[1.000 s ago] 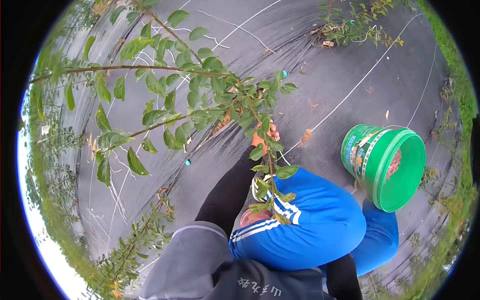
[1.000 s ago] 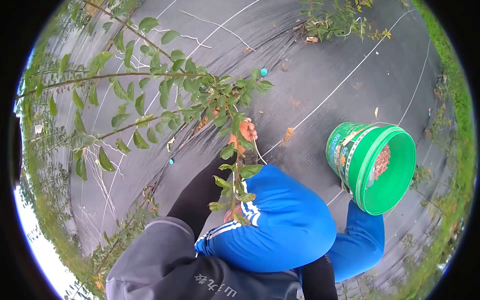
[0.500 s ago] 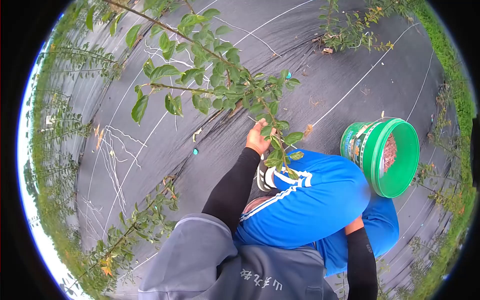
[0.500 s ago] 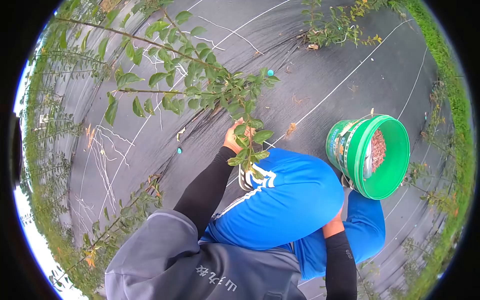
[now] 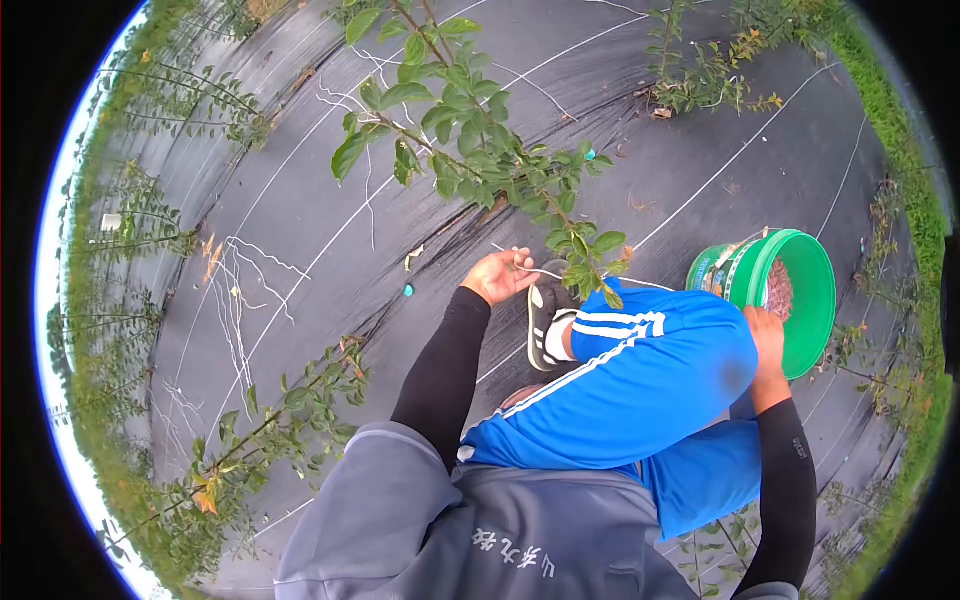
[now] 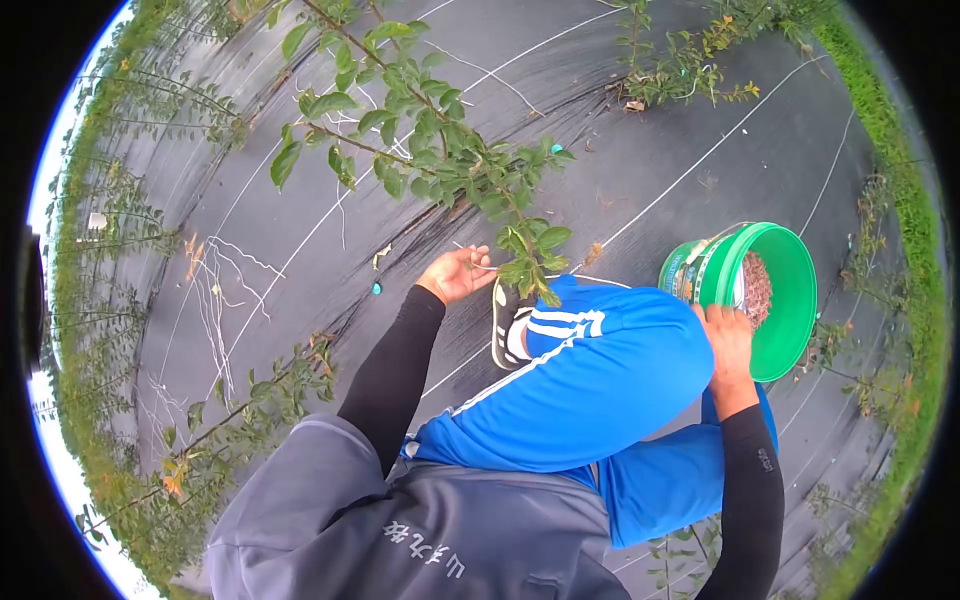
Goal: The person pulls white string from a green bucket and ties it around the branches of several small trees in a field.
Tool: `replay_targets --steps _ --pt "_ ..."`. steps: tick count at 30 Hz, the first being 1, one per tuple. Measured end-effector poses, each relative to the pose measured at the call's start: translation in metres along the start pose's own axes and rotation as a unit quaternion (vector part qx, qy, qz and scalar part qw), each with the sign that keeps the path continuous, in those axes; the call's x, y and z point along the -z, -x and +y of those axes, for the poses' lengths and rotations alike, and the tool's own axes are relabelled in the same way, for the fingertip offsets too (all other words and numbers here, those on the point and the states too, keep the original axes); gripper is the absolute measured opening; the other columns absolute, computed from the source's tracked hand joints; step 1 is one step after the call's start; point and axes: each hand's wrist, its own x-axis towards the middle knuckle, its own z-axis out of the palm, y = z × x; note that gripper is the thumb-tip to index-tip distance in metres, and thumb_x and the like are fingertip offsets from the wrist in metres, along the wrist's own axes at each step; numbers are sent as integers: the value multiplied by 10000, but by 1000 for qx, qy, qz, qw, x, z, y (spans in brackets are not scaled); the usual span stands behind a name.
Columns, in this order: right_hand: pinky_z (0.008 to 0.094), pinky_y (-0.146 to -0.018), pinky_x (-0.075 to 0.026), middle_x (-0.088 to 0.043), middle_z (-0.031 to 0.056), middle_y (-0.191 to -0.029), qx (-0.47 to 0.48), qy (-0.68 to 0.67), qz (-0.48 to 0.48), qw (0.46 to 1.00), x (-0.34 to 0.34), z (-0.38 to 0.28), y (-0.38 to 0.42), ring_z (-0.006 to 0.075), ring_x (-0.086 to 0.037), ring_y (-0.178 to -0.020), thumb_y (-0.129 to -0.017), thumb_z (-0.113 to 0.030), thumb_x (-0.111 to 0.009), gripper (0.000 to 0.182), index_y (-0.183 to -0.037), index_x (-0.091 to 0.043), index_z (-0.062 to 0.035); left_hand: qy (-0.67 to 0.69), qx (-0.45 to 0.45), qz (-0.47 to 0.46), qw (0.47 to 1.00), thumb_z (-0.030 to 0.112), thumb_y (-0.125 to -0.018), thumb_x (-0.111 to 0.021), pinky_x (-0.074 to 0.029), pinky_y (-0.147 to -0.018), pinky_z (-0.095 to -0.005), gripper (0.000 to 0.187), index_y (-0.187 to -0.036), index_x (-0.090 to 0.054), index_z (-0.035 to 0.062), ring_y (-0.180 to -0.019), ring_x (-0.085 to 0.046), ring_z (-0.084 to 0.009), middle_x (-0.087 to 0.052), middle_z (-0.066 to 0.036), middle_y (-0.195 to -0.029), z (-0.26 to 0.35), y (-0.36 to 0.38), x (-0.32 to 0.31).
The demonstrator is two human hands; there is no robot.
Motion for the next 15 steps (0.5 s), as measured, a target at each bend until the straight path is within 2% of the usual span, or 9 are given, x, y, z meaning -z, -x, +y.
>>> replay_targets --steps 1,5,6,8,10,11,12,13,15 --pt "376 -622 -401 -499 74 -690 13 9 16 1000 16 2 -14 237 -526 -670 -694 -175 -549 145 -805 -528 -84 -53 -4 46 998 59 -883 -492 -459 -914 -450 94 -962 -511 10 -884 -601 -205 -596 -70 -882 4 11 -7" --pt "359 -636 -416 -515 67 -698 84 24 136 987 61 11 -64 229 -537 -688 -699 -157 -537 116 -787 -520 -83 -188 21 96 977 2 -855 -500 -483 -868 -449 260 -1104 -430 -30 -1060 -559 -312 -561 -146 -1062 17 26 3" --pt "342 -629 -419 -509 63 -705 100 -2 125 987 81 7 -77 221 -541 -697 -691 -151 -545 137 -802 -519 -75 -212 -3 81 974 27 -869 -474 -481 -863 -448 310 -1160 -391 -43 -1081 -545 -330 -527 -159 -1136 21 20 22" --pt "326 -600 -427 -520 51 -663 142 -16 190 971 99 -11 -100 197 -554 -654 -699 -218 -554 147 -720 -516 -78 -247 -88 147 954 38 -867 -428 -487 -839 -450 340 -1192 -387 -56 -1076 -540 -347 -478 -168 -1212 24 34 15" --pt "322 -555 -414 -534 26 -571 168 53 230 957 124 -42 -106 185 -561 -578 -674 -221 -571 155 -602 -517 -96 -264 -117 151 946 72 -872 -404 -517 -777 -412 286 -1137 -439 -28 -1014 -566 -309 -546 -158 -1109 46 15 50" --pt "326 -537 -385 -560 22 -559 178 8 200 964 122 -63 -112 182 -555 -562 -661 -228 -568 148 -572 -544 -111 -254 -142 200 935 105 -878 -393 -519 -768 -406 263 -1105 -468 -3 -1007 -570 -304 -570 -146 -1058 54 15 52" --pt "319 -531 -389 -638 -34 -653 169 61 141 974 131 -82 -110 143 -599 -611 -657 -221 -600 79 -613 -639 -170 -239 -149 243 928 65 -871 -403 -485 -756 -364 267 -1127 -480 58 -957 -584 -249 -558 -60 -995 68 5 66" --pt "316 -513 -377 -640 -52 -660 204 74 100 971 143 -92 -102 130 -603 -623 -679 -223 -596 93 -643 -663 -169 -432 -176 149 872 104 -878 -458 -489 -719 -355 304 -1178 -461 55 -930 -584 -226 -551 -59 -1001 100 -28 136" --pt "319 -475 -367 -658 -44 -701 216 34 88 972 146 -113 -88 122 -615 -648 -694 -230 -581 123 -686 -692 -175 -325 -247 244 879 100 -898 -498 -491 -825 -358 365 -1243 -424 4 -1002 -554 -218 -544 -83 -1102 89 18 73"
